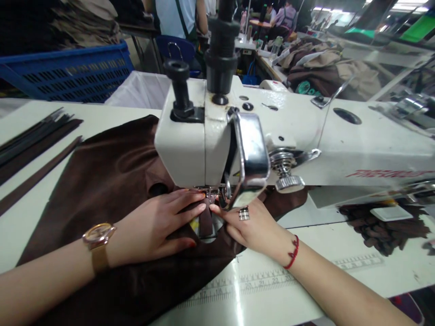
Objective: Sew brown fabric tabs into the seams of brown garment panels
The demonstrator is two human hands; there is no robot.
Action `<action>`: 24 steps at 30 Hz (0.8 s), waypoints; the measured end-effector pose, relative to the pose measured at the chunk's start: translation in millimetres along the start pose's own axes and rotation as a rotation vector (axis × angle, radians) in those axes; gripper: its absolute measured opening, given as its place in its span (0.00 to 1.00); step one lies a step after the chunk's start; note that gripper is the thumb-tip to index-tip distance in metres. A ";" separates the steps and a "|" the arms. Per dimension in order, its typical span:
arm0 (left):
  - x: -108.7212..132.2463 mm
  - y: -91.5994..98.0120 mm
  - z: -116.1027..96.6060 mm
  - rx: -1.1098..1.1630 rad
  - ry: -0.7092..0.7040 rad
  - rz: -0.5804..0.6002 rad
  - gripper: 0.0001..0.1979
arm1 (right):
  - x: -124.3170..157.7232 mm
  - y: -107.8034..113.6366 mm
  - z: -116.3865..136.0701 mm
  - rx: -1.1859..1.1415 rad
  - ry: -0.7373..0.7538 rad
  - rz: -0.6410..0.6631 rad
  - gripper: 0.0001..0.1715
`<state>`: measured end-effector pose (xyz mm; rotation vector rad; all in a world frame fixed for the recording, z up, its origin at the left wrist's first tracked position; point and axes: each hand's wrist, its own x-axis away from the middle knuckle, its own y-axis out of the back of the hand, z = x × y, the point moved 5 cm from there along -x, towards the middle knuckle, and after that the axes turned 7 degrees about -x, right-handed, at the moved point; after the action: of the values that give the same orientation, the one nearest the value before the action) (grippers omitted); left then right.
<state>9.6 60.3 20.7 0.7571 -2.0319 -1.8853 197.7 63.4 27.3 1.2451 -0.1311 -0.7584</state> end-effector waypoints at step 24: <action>2.0 -3.7 3.3 -0.007 -0.007 0.017 0.30 | 24.4 12.5 15.3 0.104 -0.225 -0.048 0.20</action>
<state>7.0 61.9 16.3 0.7302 -2.0292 -1.8875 214.3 38.3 36.2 1.2618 -0.3288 -0.9430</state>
